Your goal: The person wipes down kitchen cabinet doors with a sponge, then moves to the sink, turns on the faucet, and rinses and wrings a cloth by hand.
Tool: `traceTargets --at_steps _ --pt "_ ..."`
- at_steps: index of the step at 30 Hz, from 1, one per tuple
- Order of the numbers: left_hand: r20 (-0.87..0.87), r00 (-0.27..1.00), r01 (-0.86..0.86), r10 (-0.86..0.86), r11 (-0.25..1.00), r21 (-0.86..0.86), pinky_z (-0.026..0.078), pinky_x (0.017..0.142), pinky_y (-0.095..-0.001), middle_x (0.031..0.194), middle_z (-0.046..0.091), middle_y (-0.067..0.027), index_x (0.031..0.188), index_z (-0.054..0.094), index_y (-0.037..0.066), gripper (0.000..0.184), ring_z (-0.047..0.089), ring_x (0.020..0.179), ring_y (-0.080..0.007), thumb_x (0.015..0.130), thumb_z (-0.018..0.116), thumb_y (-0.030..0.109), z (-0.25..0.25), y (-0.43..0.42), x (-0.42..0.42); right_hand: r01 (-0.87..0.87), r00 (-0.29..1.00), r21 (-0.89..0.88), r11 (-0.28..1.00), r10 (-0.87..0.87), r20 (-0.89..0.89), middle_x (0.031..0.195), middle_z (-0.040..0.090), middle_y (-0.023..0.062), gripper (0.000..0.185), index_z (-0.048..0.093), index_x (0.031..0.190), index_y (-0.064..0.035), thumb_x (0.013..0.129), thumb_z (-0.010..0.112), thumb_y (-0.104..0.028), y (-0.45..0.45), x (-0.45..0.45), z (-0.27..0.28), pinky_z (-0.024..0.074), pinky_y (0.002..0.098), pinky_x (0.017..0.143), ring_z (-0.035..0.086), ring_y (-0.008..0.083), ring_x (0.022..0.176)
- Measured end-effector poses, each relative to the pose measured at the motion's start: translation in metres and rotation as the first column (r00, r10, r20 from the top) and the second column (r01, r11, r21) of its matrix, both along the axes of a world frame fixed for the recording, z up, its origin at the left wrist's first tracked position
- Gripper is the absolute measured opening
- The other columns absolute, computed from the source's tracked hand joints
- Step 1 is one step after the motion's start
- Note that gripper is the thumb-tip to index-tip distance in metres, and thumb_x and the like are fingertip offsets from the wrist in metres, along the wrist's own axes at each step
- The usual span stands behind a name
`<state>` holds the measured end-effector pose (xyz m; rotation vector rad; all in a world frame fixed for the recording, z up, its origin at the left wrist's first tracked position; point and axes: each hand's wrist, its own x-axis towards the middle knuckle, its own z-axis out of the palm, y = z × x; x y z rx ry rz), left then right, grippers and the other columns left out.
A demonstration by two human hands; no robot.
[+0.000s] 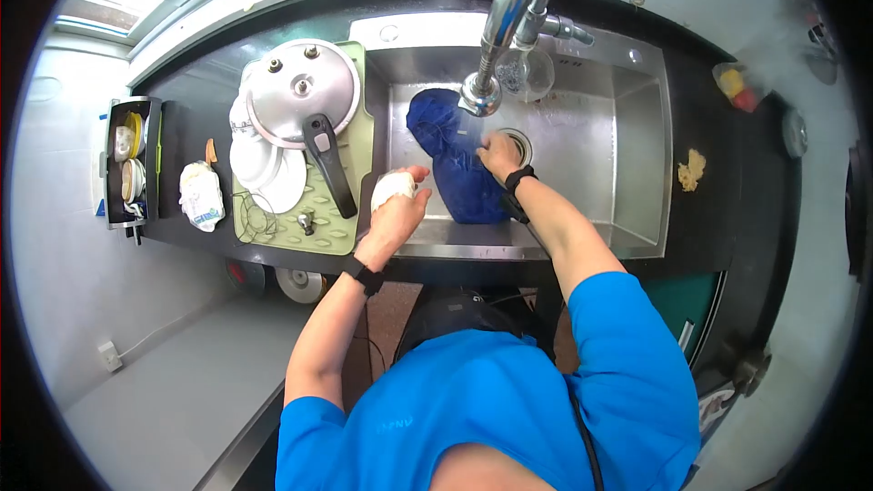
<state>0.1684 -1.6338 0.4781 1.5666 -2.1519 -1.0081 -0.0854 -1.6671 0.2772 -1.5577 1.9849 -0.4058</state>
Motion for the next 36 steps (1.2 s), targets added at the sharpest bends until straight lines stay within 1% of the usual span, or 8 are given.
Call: traceTargets --at_steps 4,6,21,24,26,28,32,36 --pt "-0.043 0.999 -0.026 0.027 1.000 0.013 0.054 0.085 -0.0383 0.109 0.070 -0.0130 0.116 0.067 0.005 0.030 0.069 0.097 -0.0269 0.086 0.070 0.006 0.002 -0.005 0.005 0.320 0.770 0.153 0.935 -0.351 0.533 0.104 0.068 0.0119 0.023 0.060 0.108 -0.0028 0.092 0.063 -0.019 -0.004 0.011 0.025 0.0525 0.0398 0.083 0.067 0.0269 0.096" --pt "-0.055 0.998 -0.035 0.035 0.999 -0.005 0.054 0.085 -0.0382 0.108 0.070 -0.0129 0.116 0.068 0.005 0.030 0.069 0.097 -0.0267 0.086 0.071 0.006 0.004 -0.008 0.005 0.180 -0.063 0.477 0.860 -0.474 0.878 0.108 0.066 0.0075 0.027 0.055 0.118 -0.0038 0.096 0.058 -0.018 0.006 0.006 0.055 0.0526 0.0356 0.086 0.065 0.0199 0.103" --pt "-0.229 0.972 -0.080 0.048 0.987 -0.136 0.053 0.085 -0.0372 0.109 0.070 -0.0130 0.115 0.070 0.006 0.031 0.068 0.093 -0.0273 0.084 0.073 0.009 0.036 -0.047 -0.028 -0.153 0.504 -0.004 0.988 0.081 0.860 0.111 0.064 0.0040 0.037 0.061 0.121 0.0005 0.091 0.068 -0.019 0.004 0.002 0.225 0.0475 0.0277 0.091 0.060 0.0123 0.102" --pt "-0.191 0.980 0.018 -0.053 0.983 -0.183 0.052 0.084 -0.0367 0.104 0.072 -0.0139 0.110 0.071 0.004 0.026 0.069 0.092 -0.0264 0.084 0.072 0.010 0.027 -0.048 -0.029 -0.224 0.435 0.077 0.972 0.028 0.900 0.115 0.063 0.0051 0.041 0.060 0.123 0.0009 0.089 0.071 -0.020 0.012 -0.004 0.243 0.0453 0.0278 0.096 0.058 0.0132 0.107" --pt "-0.252 0.964 -0.037 0.081 0.984 0.175 0.052 0.082 -0.0361 0.095 0.074 -0.0143 0.106 0.072 0.001 0.022 0.070 0.090 -0.0248 0.085 0.071 0.009 0.034 -0.051 -0.033 -0.156 0.463 0.049 0.987 0.029 0.886 0.118 0.064 0.0076 0.048 0.060 0.124 0.0008 0.085 0.075 -0.023 0.019 -0.011 0.234 0.0461 0.0311 0.097 0.060 0.0166 0.109" --pt "-0.243 0.967 -0.036 0.071 0.989 0.144 0.053 0.078 -0.0347 0.092 0.075 -0.0140 0.105 0.071 -0.001 0.021 0.071 0.086 -0.0231 0.087 0.069 0.009 0.047 -0.054 -0.036 -0.314 0.803 -0.273 0.909 0.408 0.434 0.114 0.068 0.0115 0.051 0.062 0.122 -0.0029 0.079 0.079 -0.025 0.024 -0.020 0.214 0.0488 0.0365 0.094 0.065 0.0236 0.106" --pt "-0.327 0.945 -0.029 -0.004 0.995 -0.097 0.053 0.076 -0.0352 0.091 0.074 -0.0140 0.105 0.071 0.001 0.020 0.070 0.082 -0.0248 0.087 0.068 0.008 0.070 -0.049 -0.052 -0.199 0.980 0.007 0.980 0.199 0.028 0.098 0.071 0.0197 0.030 0.069 0.107 -0.0110 0.082 0.071 -0.028 0.029 -0.022 0.193 0.0526 0.0453 0.081 0.066 0.0397 0.097" --pt "-0.312 0.942 -0.009 -0.126 0.917 -0.398 0.049 0.081 -0.0373 0.093 0.067 -0.0108 0.098 0.069 0.005 0.010 0.064 0.092 -0.0291 0.089 0.068 0.010 0.102 -0.061 -0.039 -0.049 0.979 -0.187 0.981 0.084 0.184 0.097 0.071 0.0179 0.020 0.067 0.098 -0.0084 0.083 0.066 -0.023 0.022 -0.029 0.249 0.0516 0.0472 0.077 0.067 0.0373 0.095"
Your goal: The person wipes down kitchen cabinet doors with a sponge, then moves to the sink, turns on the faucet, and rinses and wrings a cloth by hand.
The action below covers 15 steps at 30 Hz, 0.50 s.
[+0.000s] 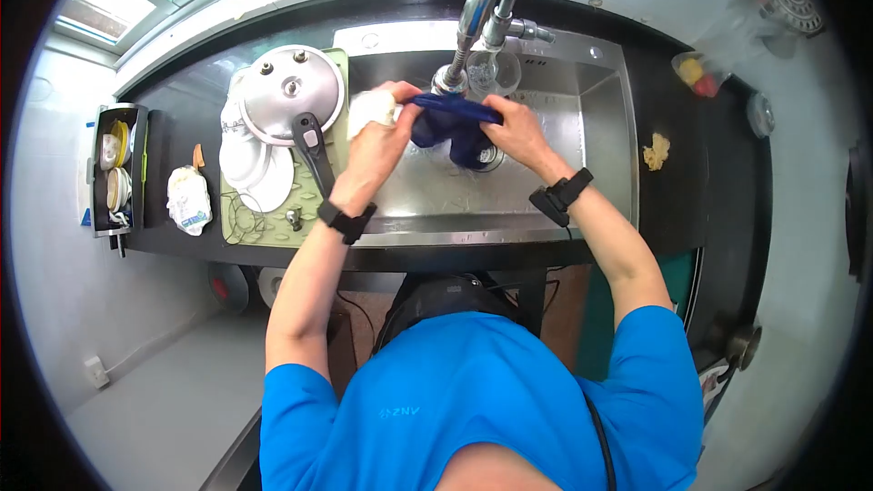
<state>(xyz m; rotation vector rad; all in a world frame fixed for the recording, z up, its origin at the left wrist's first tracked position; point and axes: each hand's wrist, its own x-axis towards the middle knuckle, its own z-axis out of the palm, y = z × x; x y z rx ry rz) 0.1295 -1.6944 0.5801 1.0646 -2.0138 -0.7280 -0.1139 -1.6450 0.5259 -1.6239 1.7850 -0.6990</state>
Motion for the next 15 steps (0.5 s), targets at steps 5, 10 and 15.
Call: traceTargets --at_steps 5,10,15 --pt "0.174 0.985 0.028 0.000 0.988 -0.154 0.050 0.085 -0.0411 0.103 0.067 -0.0135 0.110 0.066 0.008 0.027 0.063 0.100 -0.0343 0.084 0.070 0.004 -0.021 0.007 0.021 -0.141 0.965 -0.387 0.911 0.039 -0.259 0.090 0.068 0.0089 0.029 0.068 0.098 -0.0098 0.074 0.078 -0.023 0.005 0.001 -0.016 0.0466 0.0404 0.083 0.063 0.0310 0.094" --pt "0.297 0.951 0.045 -0.084 0.990 0.136 0.049 0.093 -0.0429 0.108 0.068 -0.0134 0.112 0.065 0.010 0.030 0.062 0.107 -0.0355 0.083 0.072 0.007 -0.073 0.041 0.048 -0.322 0.763 0.279 0.905 0.422 -0.489 0.116 0.064 0.0121 0.041 0.065 0.111 -0.0081 0.075 0.080 -0.023 0.023 0.000 -0.119 0.0427 0.0454 0.096 0.055 0.0307 0.118" --pt "0.342 0.936 0.011 -0.080 0.980 0.199 0.049 0.090 -0.0443 0.105 0.066 -0.0122 0.113 0.063 0.010 0.031 0.061 0.105 -0.0349 0.083 0.072 0.008 -0.083 0.050 0.061 -0.354 0.873 -0.015 0.935 0.325 -0.364 0.124 0.059 0.0152 0.066 0.055 0.130 -0.0056 0.074 0.084 -0.023 -0.015 0.022 -0.177 0.0425 0.0465 0.101 0.055 0.0333 0.121"
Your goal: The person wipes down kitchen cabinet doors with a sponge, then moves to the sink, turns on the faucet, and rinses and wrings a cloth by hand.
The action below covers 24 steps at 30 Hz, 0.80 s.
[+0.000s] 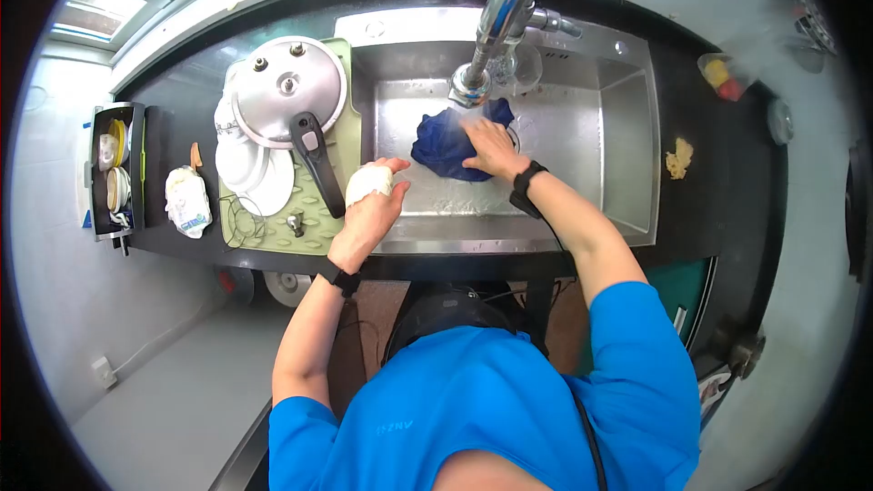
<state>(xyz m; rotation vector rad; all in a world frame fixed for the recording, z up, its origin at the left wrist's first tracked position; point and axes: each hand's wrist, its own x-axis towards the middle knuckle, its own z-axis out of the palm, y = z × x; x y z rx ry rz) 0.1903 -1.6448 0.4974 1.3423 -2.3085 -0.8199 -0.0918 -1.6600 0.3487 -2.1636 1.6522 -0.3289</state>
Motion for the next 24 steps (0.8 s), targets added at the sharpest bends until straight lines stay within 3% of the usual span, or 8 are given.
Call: traceTargets --at_steps 2,5,9,11,14,18,21,24 --pt "0.008 1.000 -0.006 0.006 1.000 -0.009 0.049 0.090 -0.0444 0.104 0.066 -0.0121 0.113 0.063 0.010 0.032 0.061 0.104 -0.0352 0.083 0.072 0.008 -0.006 0.006 0.005 0.132 0.991 0.150 0.980 -0.125 -0.056 0.126 0.058 0.0165 0.077 0.050 0.134 -0.0067 0.069 0.087 -0.025 0.005 0.015 -0.013 0.0456 0.0458 0.096 0.056 0.0333 0.121" --pt "0.014 1.000 -0.018 0.018 1.000 -0.012 0.049 0.090 -0.0449 0.104 0.066 -0.0125 0.113 0.063 0.009 0.032 0.061 0.104 -0.0359 0.082 0.073 0.008 0.000 0.006 0.012 0.105 0.971 0.254 0.961 -0.044 -0.233 0.130 0.058 0.0171 0.079 0.050 0.132 -0.0066 0.065 0.088 -0.026 0.022 0.027 -0.006 0.0471 0.0452 0.090 0.058 0.0317 0.118" --pt "0.003 1.000 -0.019 0.019 1.000 0.024 0.049 0.091 -0.0457 0.105 0.066 -0.0134 0.112 0.063 0.009 0.032 0.060 0.107 -0.0366 0.082 0.073 0.008 0.000 0.006 0.013 -0.047 0.907 0.319 0.947 0.174 -0.383 0.107 0.070 0.0157 0.045 0.067 0.108 -0.0051 0.070 0.081 -0.025 0.024 0.016 -0.024 0.0453 0.0464 0.087 0.065 0.0312 0.105" --pt "0.016 1.000 0.002 -0.003 1.000 0.031 0.049 0.093 -0.0446 0.109 0.066 -0.0137 0.116 0.063 0.009 0.035 0.060 0.109 -0.0364 0.082 0.073 0.009 0.001 0.004 0.013 -0.055 0.936 0.285 0.957 0.148 -0.320 0.101 0.072 0.0150 0.034 0.071 0.103 -0.0070 0.075 0.072 -0.027 0.021 0.011 -0.020 0.0439 0.0469 0.088 0.066 0.0324 0.104" --pt "0.016 0.999 0.052 -0.052 0.999 0.006 0.048 0.095 -0.0437 0.115 0.065 -0.0140 0.122 0.062 0.010 0.041 0.060 0.111 -0.0367 0.082 0.073 0.010 -0.002 -0.001 -0.002 -0.128 0.979 0.068 0.989 0.116 0.166 0.102 0.071 0.0129 0.040 0.070 0.114 -0.0123 0.077 0.064 -0.025 0.015 0.006 0.012 0.0425 0.0462 0.089 0.064 0.0348 0.103" --pt "-0.172 0.978 0.122 -0.121 0.992 -0.001 0.050 0.093 -0.0437 0.118 0.063 -0.0163 0.127 0.058 0.008 0.051 0.061 0.109 -0.0381 0.079 0.075 0.009 0.000 -0.015 -0.045 -0.189 0.945 0.090 0.978 0.157 0.286 0.102 0.070 0.0132 0.039 0.069 0.112 -0.0106 0.076 0.065 -0.025 0.010 0.012 0.115 0.0432 0.0461 0.089 0.063 0.0336 0.103" --pt "-0.239 0.967 0.111 -0.092 0.991 0.071 0.052 0.089 -0.0424 0.109 0.067 -0.0165 0.121 0.060 0.005 0.046 0.064 0.102 -0.0362 0.078 0.073 0.007 0.013 -0.024 -0.069 -0.063 0.923 0.014 0.998 0.053 0.381 0.102 0.069 0.0136 0.038 0.068 0.110 -0.0087 0.074 0.067 -0.022 0.016 0.011 0.150 0.0442 0.0453 0.088 0.062 0.0335 0.104" --pt "-0.305 0.950 0.002 0.071 0.973 0.233 0.053 0.082 -0.0367 0.101 0.069 -0.0127 0.115 0.062 0.003 0.037 0.066 0.091 -0.0271 0.078 0.068 0.003 0.006 -0.039 -0.090 0.327 0.919 -0.291 0.899 -0.231 0.319 0.102 0.068 0.0120 0.041 0.064 0.110 -0.0031 0.075 0.073 -0.020 0.033 0.007 0.155 0.0481 0.0432 0.085 0.063 0.0322 0.101"
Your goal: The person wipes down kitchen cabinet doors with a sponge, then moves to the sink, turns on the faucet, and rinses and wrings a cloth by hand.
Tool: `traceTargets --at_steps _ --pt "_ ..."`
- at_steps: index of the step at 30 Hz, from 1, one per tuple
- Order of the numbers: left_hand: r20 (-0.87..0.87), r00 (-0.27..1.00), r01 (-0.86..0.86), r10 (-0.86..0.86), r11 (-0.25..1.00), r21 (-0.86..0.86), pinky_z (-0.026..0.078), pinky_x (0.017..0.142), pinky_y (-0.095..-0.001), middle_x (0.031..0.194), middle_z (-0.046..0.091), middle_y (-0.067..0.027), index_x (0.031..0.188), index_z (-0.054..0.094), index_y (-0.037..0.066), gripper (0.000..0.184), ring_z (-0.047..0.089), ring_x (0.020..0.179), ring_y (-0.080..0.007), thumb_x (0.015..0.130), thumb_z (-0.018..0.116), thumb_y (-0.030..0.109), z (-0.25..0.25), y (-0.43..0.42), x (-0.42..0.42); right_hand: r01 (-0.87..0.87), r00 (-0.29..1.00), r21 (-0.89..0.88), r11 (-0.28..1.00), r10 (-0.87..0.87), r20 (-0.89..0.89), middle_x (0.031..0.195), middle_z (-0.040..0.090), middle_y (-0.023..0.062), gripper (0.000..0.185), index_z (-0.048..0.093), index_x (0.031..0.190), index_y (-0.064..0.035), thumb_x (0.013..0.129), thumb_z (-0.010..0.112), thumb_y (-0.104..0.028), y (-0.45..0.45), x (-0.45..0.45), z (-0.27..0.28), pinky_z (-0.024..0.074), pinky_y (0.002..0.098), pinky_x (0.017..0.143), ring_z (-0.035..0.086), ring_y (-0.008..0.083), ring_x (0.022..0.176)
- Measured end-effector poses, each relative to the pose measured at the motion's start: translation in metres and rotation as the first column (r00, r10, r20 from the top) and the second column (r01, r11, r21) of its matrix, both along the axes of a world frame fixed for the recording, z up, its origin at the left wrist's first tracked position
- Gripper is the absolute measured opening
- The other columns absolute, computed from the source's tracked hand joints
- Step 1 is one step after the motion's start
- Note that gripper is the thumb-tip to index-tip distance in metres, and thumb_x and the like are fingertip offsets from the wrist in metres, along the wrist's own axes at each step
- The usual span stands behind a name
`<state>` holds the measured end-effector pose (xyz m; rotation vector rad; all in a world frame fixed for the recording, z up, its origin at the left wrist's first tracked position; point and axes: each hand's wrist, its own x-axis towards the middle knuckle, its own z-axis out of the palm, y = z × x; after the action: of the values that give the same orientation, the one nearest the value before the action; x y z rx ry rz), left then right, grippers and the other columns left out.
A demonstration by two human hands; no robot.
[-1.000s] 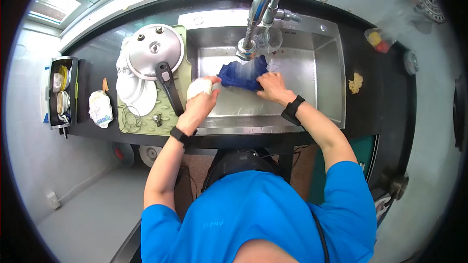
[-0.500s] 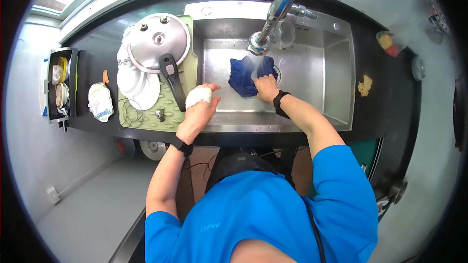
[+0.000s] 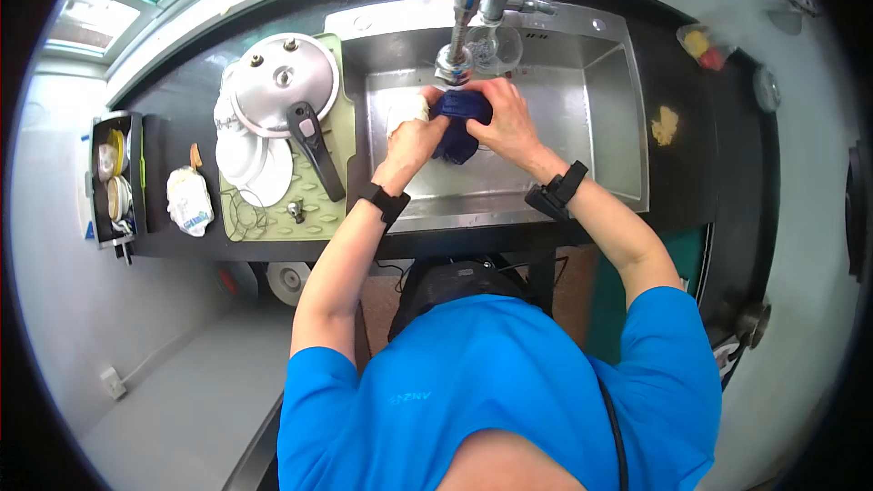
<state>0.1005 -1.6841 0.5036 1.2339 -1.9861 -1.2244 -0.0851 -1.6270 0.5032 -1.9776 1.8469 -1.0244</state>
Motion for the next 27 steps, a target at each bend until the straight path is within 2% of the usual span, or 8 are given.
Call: traceTargets --at_steps 2,3,4,5,7,11,24,27 --pt "-0.064 0.980 -0.184 0.188 0.981 0.052 0.051 0.077 -0.0296 0.097 0.068 -0.0063 0.108 0.063 0.002 0.031 0.063 0.086 -0.0137 0.077 0.066 0.000 -0.013 -0.002 -0.008 0.088 0.934 0.298 0.950 -0.183 0.307 0.108 0.067 0.0105 0.040 0.064 0.111 -0.0018 0.080 0.072 -0.025 0.010 -0.001 -0.036 0.0491 0.0425 0.084 0.063 0.0296 0.105" --pt "-0.052 0.984 -0.167 0.169 0.985 0.040 0.051 0.077 -0.0296 0.097 0.068 -0.0063 0.108 0.063 0.002 0.031 0.063 0.086 -0.0137 0.077 0.066 0.000 -0.012 0.000 -0.010 0.037 0.757 0.579 0.815 -0.401 0.516 0.113 0.066 0.0090 0.041 0.063 0.111 -0.0005 0.086 0.071 -0.031 0.013 0.002 -0.037 0.0502 0.0419 0.083 0.063 0.0269 0.108" --pt "-0.046 0.977 -0.205 0.209 0.975 0.081 0.051 0.076 -0.0297 0.097 0.068 -0.0060 0.108 0.063 0.002 0.033 0.063 0.086 -0.0135 0.076 0.067 -0.001 -0.011 0.005 -0.010 -0.343 0.302 0.631 0.696 -0.554 0.776 0.120 0.062 0.0122 0.050 0.060 0.115 0.0015 0.095 0.065 -0.044 0.020 0.001 -0.035 0.0529 0.0464 0.087 0.061 0.0277 0.113" --pt "-0.038 0.968 -0.242 0.248 0.963 0.120 0.051 0.076 -0.0299 0.096 0.067 -0.0057 0.109 0.062 0.003 0.034 0.063 0.085 -0.0132 0.075 0.067 -0.003 -0.012 0.009 -0.010 -0.339 0.276 0.620 0.707 -0.556 0.784 0.120 0.062 0.0122 0.050 0.060 0.115 0.0015 0.095 0.065 -0.044 0.016 0.003 -0.041 0.0529 0.0464 0.087 0.061 0.0277 0.113" --pt "0.001 0.985 -0.171 0.171 0.985 0.031 0.051 0.078 -0.0304 0.096 0.067 -0.0057 0.110 0.061 0.003 0.038 0.064 0.084 -0.0144 0.073 0.067 -0.005 -0.017 0.017 -0.006 -0.679 -0.225 0.529 0.509 -0.830 0.510 0.122 0.059 0.0178 0.057 0.054 0.124 0.0011 0.098 0.059 -0.050 0.003 0.018 -0.066 0.0529 0.0554 0.093 0.062 0.0348 0.111" --pt "0.097 0.991 0.102 -0.090 0.987 -0.122 0.050 0.078 -0.0314 0.096 0.069 -0.0059 0.107 0.064 0.005 0.035 0.064 0.083 -0.0185 0.073 0.066 -0.005 0.012 0.039 0.010 -0.659 -0.587 0.273 0.701 -0.706 0.395 0.117 0.060 0.0233 0.055 0.049 0.123 0.0041 0.100 0.058 -0.045 -0.046 0.035 -0.126 0.0530 0.0597 0.094 0.064 0.0410 0.105" --pt "0.019 0.996 0.083 -0.085 0.993 0.087 0.048 0.078 -0.0272 0.099 0.068 -0.0021 0.109 0.068 0.007 0.033 0.060 0.089 -0.0094 0.079 0.065 -0.008 0.077 0.003 0.050 -0.639 -0.480 0.385 0.666 -0.737 0.476 0.099 0.069 0.0024 0.020 0.065 0.105 -0.0130 0.094 0.069 -0.029 -0.048 0.046 -0.194 0.0563 0.0385 0.082 0.067 0.0183 0.092" --pt "0.024 0.999 0.027 -0.022 0.970 -0.240 0.051 0.086 -0.0302 0.133 0.056 -0.0063 0.128 0.063 0.006 0.047 0.060 0.098 -0.0147 0.083 0.068 -0.008 0.076 -0.023 0.027 -0.661 -0.413 0.401 0.634 -0.754 0.512 0.099 0.069 0.0001 0.025 0.065 0.105 -0.0174 0.097 0.062 -0.041 -0.032 0.048 -0.148 0.0549 0.0352 0.078 0.066 0.0153 0.090"
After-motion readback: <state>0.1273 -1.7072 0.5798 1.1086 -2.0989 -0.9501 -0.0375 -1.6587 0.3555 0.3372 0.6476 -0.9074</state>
